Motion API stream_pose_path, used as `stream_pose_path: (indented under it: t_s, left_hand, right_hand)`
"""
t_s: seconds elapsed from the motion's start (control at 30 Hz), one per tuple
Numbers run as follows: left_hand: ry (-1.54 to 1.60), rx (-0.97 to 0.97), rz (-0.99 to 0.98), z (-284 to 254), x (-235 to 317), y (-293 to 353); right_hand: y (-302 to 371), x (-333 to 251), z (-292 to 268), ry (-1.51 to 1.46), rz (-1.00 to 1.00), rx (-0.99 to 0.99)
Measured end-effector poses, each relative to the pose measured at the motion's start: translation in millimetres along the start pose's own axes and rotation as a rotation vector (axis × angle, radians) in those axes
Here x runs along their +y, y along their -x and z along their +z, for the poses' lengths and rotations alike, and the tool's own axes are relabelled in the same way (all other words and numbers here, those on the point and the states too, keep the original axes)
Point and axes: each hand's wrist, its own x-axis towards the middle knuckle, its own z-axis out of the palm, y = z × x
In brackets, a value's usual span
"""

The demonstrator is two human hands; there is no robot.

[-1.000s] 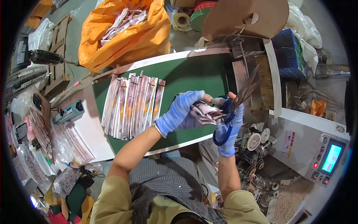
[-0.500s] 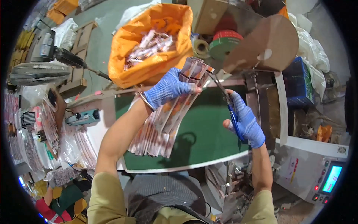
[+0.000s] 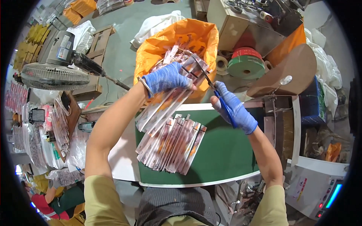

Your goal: Bundling and machine-packaging sticks in a factory setting.

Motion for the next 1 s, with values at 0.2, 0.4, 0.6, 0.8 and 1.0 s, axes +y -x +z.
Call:
stream_pose_path:
  t_s: [0.2,0.4,0.6,0.8,1.0]
  left_hand:
    - [0.026,-0.09,0.019,-40.7,-1.1,-3.5]
    - [0.013,-0.238,-0.272,-79.9,-34.0,-18.2]
    - [-0.044,-0.16,-0.255,-90.0,-69.9,-31.1]
    - [-0.036,-0.179,-0.148,-71.0,-81.7,-1.6]
    - [-0.341,-0.335,-0.235,-52.6,-94.8,76.1]
  right_hand:
    - [-48.4,15.3,27.6,-0.011,0.028,0.016]
    - [-81.1,-1.4,50.9,-0.383,0.253,-0.132]
    - [-89.8,69.0,100.4,-0.244,0.111,-0.036]
    - [58.0,25.5,141.4,-0.192,0.516,0.585]
    - [265.9,-11.8,267.7,-0.979,0.939,1.296]
